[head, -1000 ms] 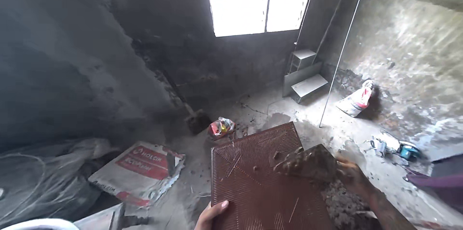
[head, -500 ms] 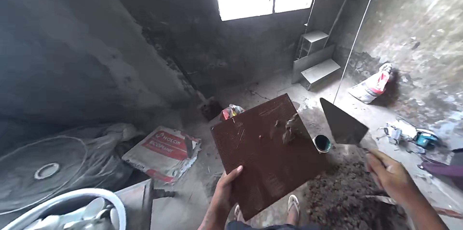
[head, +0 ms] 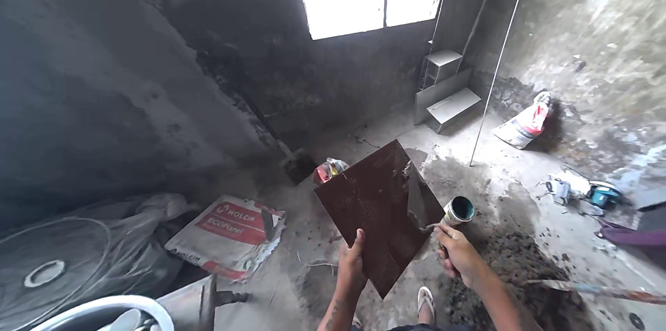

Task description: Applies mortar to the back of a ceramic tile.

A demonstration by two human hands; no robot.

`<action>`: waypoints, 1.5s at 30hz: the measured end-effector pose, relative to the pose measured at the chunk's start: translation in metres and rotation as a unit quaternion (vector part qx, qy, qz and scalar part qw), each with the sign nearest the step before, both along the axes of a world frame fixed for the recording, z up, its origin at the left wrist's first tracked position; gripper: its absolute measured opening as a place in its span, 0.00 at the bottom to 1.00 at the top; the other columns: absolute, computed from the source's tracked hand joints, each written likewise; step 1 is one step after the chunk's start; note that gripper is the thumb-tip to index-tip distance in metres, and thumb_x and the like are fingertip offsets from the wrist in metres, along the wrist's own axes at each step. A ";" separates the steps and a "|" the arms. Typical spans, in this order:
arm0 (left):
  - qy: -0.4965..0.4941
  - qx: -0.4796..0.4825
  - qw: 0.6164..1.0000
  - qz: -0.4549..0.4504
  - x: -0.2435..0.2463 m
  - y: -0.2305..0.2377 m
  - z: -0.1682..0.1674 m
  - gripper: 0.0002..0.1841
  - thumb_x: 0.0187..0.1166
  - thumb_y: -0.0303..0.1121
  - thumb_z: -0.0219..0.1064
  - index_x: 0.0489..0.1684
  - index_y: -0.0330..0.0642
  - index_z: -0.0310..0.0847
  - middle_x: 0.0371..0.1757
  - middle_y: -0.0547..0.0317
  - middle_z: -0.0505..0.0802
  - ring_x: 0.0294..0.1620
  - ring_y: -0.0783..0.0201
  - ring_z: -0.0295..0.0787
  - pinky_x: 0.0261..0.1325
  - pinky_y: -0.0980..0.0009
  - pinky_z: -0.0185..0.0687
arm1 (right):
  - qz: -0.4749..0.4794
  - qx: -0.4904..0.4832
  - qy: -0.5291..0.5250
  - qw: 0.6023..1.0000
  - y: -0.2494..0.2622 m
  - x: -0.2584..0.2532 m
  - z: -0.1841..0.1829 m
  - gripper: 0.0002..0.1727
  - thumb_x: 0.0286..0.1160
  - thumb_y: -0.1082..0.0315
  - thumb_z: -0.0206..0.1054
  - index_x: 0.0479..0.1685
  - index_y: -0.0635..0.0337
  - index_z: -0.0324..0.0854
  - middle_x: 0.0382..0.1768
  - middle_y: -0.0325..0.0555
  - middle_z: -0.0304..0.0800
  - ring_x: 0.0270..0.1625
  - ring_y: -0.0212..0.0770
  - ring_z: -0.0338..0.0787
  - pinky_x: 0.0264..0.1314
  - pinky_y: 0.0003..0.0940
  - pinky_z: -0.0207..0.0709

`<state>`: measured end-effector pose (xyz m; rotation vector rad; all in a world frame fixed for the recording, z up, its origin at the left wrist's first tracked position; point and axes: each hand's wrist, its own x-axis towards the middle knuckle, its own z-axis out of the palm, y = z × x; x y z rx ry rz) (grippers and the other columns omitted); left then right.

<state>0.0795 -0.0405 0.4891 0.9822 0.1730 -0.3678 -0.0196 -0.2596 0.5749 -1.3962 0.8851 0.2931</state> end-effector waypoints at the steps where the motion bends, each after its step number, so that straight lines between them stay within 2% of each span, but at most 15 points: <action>1: -0.004 0.013 1.000 0.001 0.001 0.000 -0.001 0.18 0.91 0.40 0.56 0.59 0.31 0.76 0.37 0.48 0.96 0.36 0.59 0.98 0.44 0.60 0.97 | 0.010 -0.007 0.007 1.000 0.005 0.005 -0.001 0.23 0.96 0.50 0.50 0.79 0.48 0.71 0.22 0.37 0.68 0.13 0.32 0.68 0.14 0.28 0.68; 7: -0.004 0.088 0.996 0.019 0.011 0.009 -0.003 0.21 0.90 0.46 0.57 0.52 0.31 0.80 0.32 0.50 0.95 0.32 0.62 0.96 0.39 0.62 0.96 | 0.182 -0.144 0.020 0.972 0.035 0.025 -0.012 0.24 0.95 0.50 0.48 0.81 0.47 0.74 0.26 0.43 0.74 0.18 0.38 0.70 0.22 0.37 0.70; 8: -0.002 0.093 0.995 0.023 0.013 0.009 -0.004 0.22 0.90 0.47 0.57 0.52 0.31 0.81 0.32 0.50 0.95 0.32 0.62 0.96 0.39 0.62 0.96 | 0.206 -0.170 0.005 0.964 0.040 0.025 -0.016 0.24 0.95 0.52 0.49 0.80 0.49 0.75 0.33 0.46 0.80 0.24 0.40 0.75 0.29 0.40 0.74; 10: 0.006 0.094 0.995 0.035 0.018 0.010 -0.008 0.24 0.91 0.49 0.55 0.53 0.31 0.81 0.33 0.50 0.95 0.32 0.62 0.96 0.40 0.62 0.96 | 0.254 -0.200 -0.023 0.946 0.049 0.021 -0.021 0.24 0.94 0.54 0.50 0.80 0.52 0.76 0.53 0.54 0.90 0.47 0.46 0.89 0.55 0.49 0.82; 12: 0.025 0.104 0.993 0.049 0.021 0.011 -0.009 0.26 0.92 0.51 0.52 0.54 0.32 0.82 0.34 0.50 0.94 0.33 0.62 0.95 0.40 0.62 0.95 | 0.302 -0.206 -0.037 0.930 0.056 0.009 -0.023 0.25 0.94 0.55 0.50 0.81 0.54 0.75 0.65 0.56 0.89 0.65 0.50 0.89 0.73 0.54 0.78; 14: 0.033 0.100 0.992 0.061 0.024 0.011 -0.009 0.27 0.93 0.52 0.49 0.57 0.33 0.81 0.35 0.51 0.94 0.35 0.64 0.94 0.42 0.63 0.94 | 0.345 -0.223 -0.032 0.911 0.051 -0.004 -0.023 0.25 0.94 0.54 0.50 0.83 0.52 0.74 0.70 0.54 0.87 0.72 0.49 0.87 0.79 0.54 0.75; 17: 0.028 0.046 0.996 0.069 0.027 0.017 -0.012 0.31 0.93 0.55 0.44 0.63 0.34 0.79 0.41 0.50 0.95 0.40 0.62 0.96 0.47 0.62 0.95 | 0.367 -0.282 -0.025 0.886 0.024 -0.023 -0.020 0.24 0.93 0.52 0.53 0.81 0.47 0.77 0.69 0.48 0.89 0.71 0.46 0.88 0.79 0.53 0.76; 20: 0.023 0.040 0.997 0.069 0.031 0.019 -0.006 0.33 0.93 0.56 0.40 0.67 0.35 0.78 0.46 0.50 0.96 0.45 0.61 0.97 0.51 0.59 0.95 | 0.341 -0.364 -0.020 0.867 -0.004 -0.028 -0.007 0.24 0.91 0.52 0.55 0.81 0.42 0.79 0.66 0.47 0.92 0.67 0.48 0.91 0.75 0.58 0.80; 24: -0.010 0.042 0.998 0.040 0.034 0.025 -0.004 0.35 0.93 0.58 0.35 0.69 0.38 0.78 0.48 0.53 0.96 0.47 0.64 0.96 0.53 0.62 0.95 | 0.326 -0.433 -0.113 0.833 -0.020 -0.027 0.011 0.23 0.90 0.46 0.54 0.78 0.34 0.81 0.60 0.38 0.95 0.57 0.41 0.95 0.63 0.54 0.87; 27: -0.003 0.080 0.996 0.026 0.033 0.031 0.000 0.36 0.93 0.59 0.34 0.66 0.37 0.80 0.46 0.52 0.96 0.45 0.63 0.96 0.51 0.61 0.94 | 0.403 -0.480 -0.193 0.755 -0.028 -0.017 0.017 0.24 0.90 0.44 0.52 0.75 0.32 0.84 0.57 0.37 0.97 0.54 0.42 0.97 0.57 0.55 0.89; 30: 0.018 0.061 0.998 0.003 0.027 0.032 0.009 0.37 0.92 0.60 0.33 0.69 0.39 0.79 0.49 0.51 0.96 0.49 0.63 0.95 0.55 0.60 0.93 | 0.456 -0.506 -0.227 0.696 -0.033 0.007 0.016 0.23 0.90 0.45 0.52 0.74 0.32 0.85 0.53 0.42 0.98 0.50 0.48 0.98 0.51 0.59 0.88; 33: 0.011 0.016 0.999 -0.027 0.020 0.034 0.010 0.38 0.91 0.61 0.32 0.69 0.39 0.78 0.48 0.50 0.96 0.48 0.61 0.96 0.53 0.59 0.95 | 0.460 -0.502 -0.190 0.707 -0.038 0.041 0.026 0.22 0.91 0.47 0.53 0.76 0.30 0.83 0.59 0.42 0.96 0.57 0.50 0.96 0.58 0.62 0.86; 37: -0.007 -0.015 0.999 -0.042 0.011 0.039 0.009 0.37 0.92 0.61 0.33 0.71 0.39 0.77 0.51 0.48 0.96 0.51 0.59 0.96 0.56 0.58 0.94 | 0.427 -0.445 -0.137 0.775 -0.045 0.066 0.033 0.22 0.91 0.49 0.53 0.77 0.37 0.82 0.60 0.46 0.94 0.62 0.47 0.93 0.68 0.58 0.81; 40: 0.009 -0.021 1.000 -0.009 0.008 0.035 0.003 0.37 0.92 0.60 0.34 0.71 0.38 0.78 0.51 0.47 0.96 0.51 0.58 0.96 0.57 0.57 0.94 | 0.406 -0.339 -0.136 0.837 -0.029 0.039 0.017 0.23 0.91 0.54 0.55 0.77 0.50 0.82 0.70 0.44 0.89 0.69 0.40 0.89 0.78 0.49 0.78; 45: 0.005 -0.015 0.999 0.032 0.014 0.041 -0.007 0.35 0.93 0.59 0.32 0.72 0.42 0.77 0.52 0.52 0.96 0.52 0.64 0.95 0.57 0.61 0.94 | 0.455 -0.286 -0.076 0.840 -0.017 -0.010 0.005 0.22 0.91 0.52 0.56 0.77 0.44 0.82 0.69 0.40 0.90 0.69 0.37 0.89 0.78 0.47 0.78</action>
